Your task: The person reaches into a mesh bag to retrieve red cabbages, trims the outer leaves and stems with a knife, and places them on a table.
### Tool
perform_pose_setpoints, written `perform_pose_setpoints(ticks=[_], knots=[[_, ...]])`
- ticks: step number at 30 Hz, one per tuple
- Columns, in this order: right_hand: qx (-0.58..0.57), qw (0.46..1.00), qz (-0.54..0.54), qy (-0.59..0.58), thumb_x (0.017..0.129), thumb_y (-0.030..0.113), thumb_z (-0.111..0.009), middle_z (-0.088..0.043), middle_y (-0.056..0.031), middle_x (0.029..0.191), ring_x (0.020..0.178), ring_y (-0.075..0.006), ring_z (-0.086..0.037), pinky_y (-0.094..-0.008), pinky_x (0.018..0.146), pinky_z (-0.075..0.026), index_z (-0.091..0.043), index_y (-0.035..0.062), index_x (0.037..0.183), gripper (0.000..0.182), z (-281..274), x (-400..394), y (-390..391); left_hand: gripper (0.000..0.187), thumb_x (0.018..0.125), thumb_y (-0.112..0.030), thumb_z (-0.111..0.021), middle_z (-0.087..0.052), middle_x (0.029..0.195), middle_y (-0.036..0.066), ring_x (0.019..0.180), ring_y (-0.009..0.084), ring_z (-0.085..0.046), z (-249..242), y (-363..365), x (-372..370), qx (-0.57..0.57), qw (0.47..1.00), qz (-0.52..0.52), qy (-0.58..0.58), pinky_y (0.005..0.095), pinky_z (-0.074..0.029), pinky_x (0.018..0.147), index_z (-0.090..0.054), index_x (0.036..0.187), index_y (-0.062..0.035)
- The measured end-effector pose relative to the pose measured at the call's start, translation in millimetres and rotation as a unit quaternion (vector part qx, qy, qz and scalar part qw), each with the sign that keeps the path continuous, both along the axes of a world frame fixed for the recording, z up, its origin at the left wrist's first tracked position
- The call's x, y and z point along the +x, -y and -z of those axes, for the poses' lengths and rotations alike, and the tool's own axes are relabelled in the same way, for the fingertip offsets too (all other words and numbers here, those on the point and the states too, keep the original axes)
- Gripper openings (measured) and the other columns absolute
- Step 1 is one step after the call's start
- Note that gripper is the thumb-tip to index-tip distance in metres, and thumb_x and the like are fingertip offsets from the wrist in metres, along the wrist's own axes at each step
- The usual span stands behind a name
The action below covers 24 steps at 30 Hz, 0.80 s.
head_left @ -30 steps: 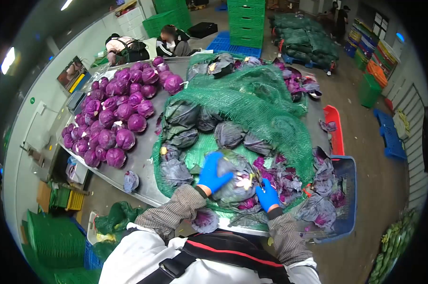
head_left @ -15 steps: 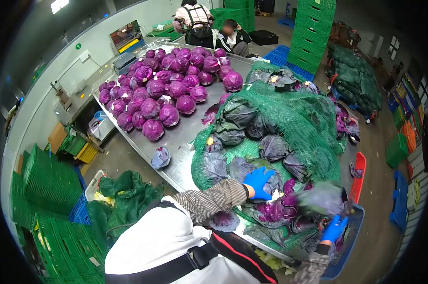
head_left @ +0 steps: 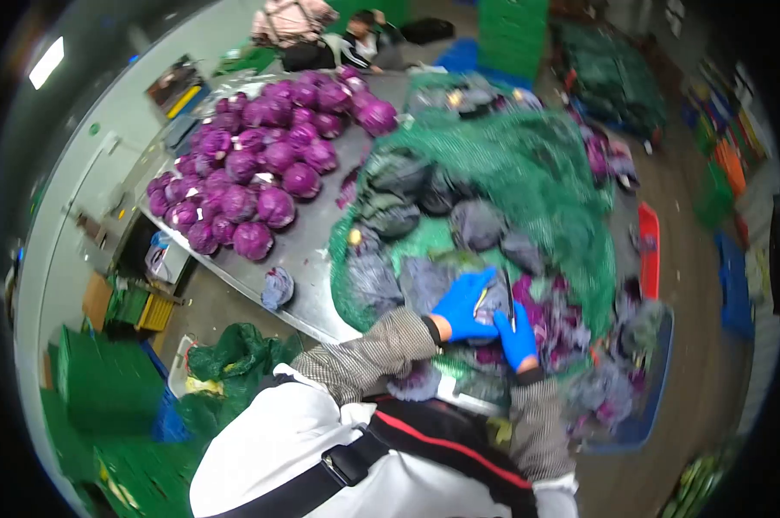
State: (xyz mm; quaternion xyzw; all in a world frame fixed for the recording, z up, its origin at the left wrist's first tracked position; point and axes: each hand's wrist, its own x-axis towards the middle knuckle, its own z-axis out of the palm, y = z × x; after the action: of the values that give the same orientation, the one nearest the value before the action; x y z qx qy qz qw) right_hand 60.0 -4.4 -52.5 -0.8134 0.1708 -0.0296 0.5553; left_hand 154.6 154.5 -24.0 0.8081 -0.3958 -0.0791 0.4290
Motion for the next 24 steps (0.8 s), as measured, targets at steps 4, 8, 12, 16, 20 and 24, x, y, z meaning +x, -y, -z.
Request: perform_pose_setpoints(ticks=[4,8,12,16,20,24], knots=[[0.097,0.99,-0.003,-0.099,0.083,0.04,-0.055,-0.056,-0.0176,0.11,0.1,-0.0276,-0.054,-0.0339,0.084,-0.041,-0.048,0.002,0.117,0.052,38,-11,18,0.105,0.053,-0.043,-0.08,-0.036,0.129,0.023,0.121,0.0364,-0.035,39,-13,-6,-0.005,0.999,0.014,-0.046,0.0402,-0.03,0.101,-0.026,0.134,-0.0023],[0.065,0.986,0.035,-0.15,0.086,0.038,-0.049,-0.059,-0.0192,0.103,0.095,-0.0297,-0.057,-0.0358,0.081,-0.042,-0.051,0.0016,0.113,0.045,59,-19,24,0.103,0.054,-0.04,-0.08,-0.037,0.128,0.021,0.12,0.0349,-0.037,46,-17,-13,0.037,0.996,0.018,-0.083,0.0397,-0.031,0.101,-0.027,0.133,-0.0011],[-0.069,0.992,0.023,-0.104,0.086,0.044,-0.046,-0.055,-0.023,0.108,0.099,-0.0354,-0.054,-0.0401,0.083,-0.042,-0.049,0.0029,0.116,0.051,-4,-26,7,0.105,0.054,-0.04,-0.081,-0.033,0.129,0.023,0.12,0.0359,-0.036,45,-6,-16,0.024,0.991,-0.007,-0.131,0.0404,-0.032,0.1,-0.025,0.133,-0.0002],[-0.176,0.981,0.01,-0.076,0.085,0.047,-0.047,-0.054,-0.0237,0.112,0.101,-0.0357,-0.054,-0.041,0.083,-0.043,-0.045,0.0054,0.12,0.055,-30,-36,-1,0.104,0.055,-0.041,-0.08,-0.033,0.126,0.025,0.116,0.039,-0.037,46,11,-18,0.029,0.989,-0.049,-0.135,0.0427,-0.032,0.099,-0.024,0.133,-0.0003],[-0.146,0.988,0.047,-0.031,0.082,0.039,-0.054,-0.054,-0.0203,0.114,0.101,-0.0366,-0.053,-0.0419,0.083,-0.043,-0.041,0.0064,0.123,0.054,-19,-13,10,0.106,0.055,-0.038,-0.078,-0.019,0.135,0.03,0.123,0.0459,-0.026,35,26,-30,0.082,0.996,-0.024,-0.008,0.0466,-0.029,0.101,-0.019,0.136,-0.004],[-0.055,0.989,0.019,0.138,0.078,0.018,-0.062,-0.06,-0.0157,0.102,0.092,-0.028,-0.059,-0.0352,0.08,-0.045,-0.049,0.0061,0.113,0.04,-19,5,15,0.11,0.054,-0.034,-0.077,-0.006,0.139,0.032,0.125,0.0498,-0.019,36,28,-35,-0.006,0.998,-0.016,0.06,0.0501,-0.025,0.102,-0.013,0.139,-0.0074]])
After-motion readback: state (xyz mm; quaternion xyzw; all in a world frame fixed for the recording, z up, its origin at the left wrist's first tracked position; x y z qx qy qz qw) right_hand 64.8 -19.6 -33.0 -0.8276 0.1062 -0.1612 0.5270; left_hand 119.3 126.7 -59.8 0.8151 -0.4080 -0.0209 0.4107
